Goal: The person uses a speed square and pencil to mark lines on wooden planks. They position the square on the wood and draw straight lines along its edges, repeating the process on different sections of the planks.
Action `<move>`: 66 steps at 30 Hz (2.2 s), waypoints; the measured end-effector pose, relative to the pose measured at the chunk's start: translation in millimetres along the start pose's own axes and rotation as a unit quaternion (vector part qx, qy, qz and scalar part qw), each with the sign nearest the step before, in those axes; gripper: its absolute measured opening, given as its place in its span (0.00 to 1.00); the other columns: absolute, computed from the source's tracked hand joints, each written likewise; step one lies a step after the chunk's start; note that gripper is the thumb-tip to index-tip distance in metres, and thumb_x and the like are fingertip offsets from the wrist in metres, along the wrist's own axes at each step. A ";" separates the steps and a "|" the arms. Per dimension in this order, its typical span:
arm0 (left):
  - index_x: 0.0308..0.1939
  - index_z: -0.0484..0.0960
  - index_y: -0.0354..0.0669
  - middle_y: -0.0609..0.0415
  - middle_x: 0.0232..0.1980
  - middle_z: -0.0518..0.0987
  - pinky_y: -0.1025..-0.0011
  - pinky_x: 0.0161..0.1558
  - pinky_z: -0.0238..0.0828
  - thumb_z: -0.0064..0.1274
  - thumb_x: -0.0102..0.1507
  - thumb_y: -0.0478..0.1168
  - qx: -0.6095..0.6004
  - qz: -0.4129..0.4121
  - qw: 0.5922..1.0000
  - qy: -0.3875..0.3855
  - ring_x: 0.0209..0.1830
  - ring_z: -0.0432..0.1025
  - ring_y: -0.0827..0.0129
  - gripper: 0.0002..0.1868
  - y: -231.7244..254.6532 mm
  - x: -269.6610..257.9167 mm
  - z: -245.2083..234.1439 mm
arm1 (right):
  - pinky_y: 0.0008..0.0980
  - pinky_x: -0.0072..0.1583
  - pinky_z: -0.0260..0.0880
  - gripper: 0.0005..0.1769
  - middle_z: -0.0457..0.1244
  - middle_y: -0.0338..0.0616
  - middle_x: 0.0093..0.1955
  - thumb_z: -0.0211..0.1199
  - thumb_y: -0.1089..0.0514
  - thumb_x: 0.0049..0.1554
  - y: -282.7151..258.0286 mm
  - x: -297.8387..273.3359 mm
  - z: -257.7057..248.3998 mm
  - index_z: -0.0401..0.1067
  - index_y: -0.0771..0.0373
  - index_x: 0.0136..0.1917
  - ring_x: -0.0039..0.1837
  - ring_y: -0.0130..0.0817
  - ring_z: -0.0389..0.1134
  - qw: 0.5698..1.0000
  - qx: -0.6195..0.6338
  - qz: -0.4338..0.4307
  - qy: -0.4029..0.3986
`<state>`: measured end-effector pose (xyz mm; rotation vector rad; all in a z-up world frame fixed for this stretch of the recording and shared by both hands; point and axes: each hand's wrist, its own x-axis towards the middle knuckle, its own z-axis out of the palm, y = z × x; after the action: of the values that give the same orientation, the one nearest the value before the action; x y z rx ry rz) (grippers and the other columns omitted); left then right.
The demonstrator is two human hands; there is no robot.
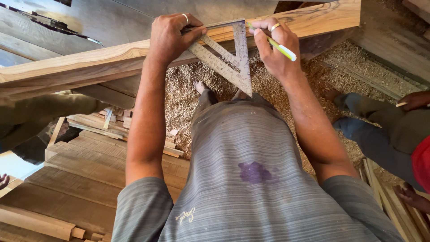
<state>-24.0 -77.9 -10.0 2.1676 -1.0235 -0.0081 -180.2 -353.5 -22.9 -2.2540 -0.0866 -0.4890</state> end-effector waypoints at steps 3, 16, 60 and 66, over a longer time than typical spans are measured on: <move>0.39 0.89 0.48 0.56 0.36 0.86 0.69 0.33 0.76 0.70 0.65 0.48 0.006 0.005 1.000 0.006 0.30 0.80 0.70 0.10 4.6 -0.1 -3.6 | 0.34 0.47 0.76 0.07 0.73 0.53 0.51 0.59 0.61 0.70 -6.2 4.2 0.8 0.75 0.67 0.56 0.49 0.36 0.74 0.998 -0.055 0.002 -0.011; 0.38 0.89 0.49 0.57 0.35 0.86 0.68 0.32 0.74 0.69 0.65 0.50 0.005 0.000 1.000 0.006 0.28 0.80 0.70 0.11 1.6 -1.6 -1.7 | 0.33 0.37 0.68 0.08 0.69 0.48 0.40 0.61 0.62 0.68 -28.8 12.1 -13.5 0.79 0.67 0.55 0.38 0.35 0.67 0.992 -0.123 -0.004 -0.020; 0.52 0.84 0.40 0.51 0.43 0.84 0.70 0.45 0.75 0.51 0.72 0.46 -0.145 -0.188 0.889 0.391 0.41 0.78 0.70 0.14 -47.6 -27.5 -49.8 | 0.31 0.59 0.63 0.28 0.61 0.36 0.51 0.72 0.40 0.65 100.4 2.3 25.4 0.66 0.63 0.58 0.55 0.29 0.61 0.960 0.219 0.133 0.117; 0.48 0.84 0.39 0.52 0.35 0.80 0.73 0.35 0.71 0.47 0.73 0.49 -0.318 -0.289 0.790 0.438 0.33 0.72 0.74 0.18 -38.9 -21.2 -49.8 | 0.29 0.53 0.58 0.24 0.59 0.37 0.47 0.64 0.41 0.72 105.0 5.2 -29.0 0.66 0.66 0.54 0.49 0.28 0.57 0.983 0.107 0.125 0.077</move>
<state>2.1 -16.9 -3.3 1.4665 0.1967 0.2973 -161.7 -445.7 -78.2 -1.9749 0.2125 -0.4921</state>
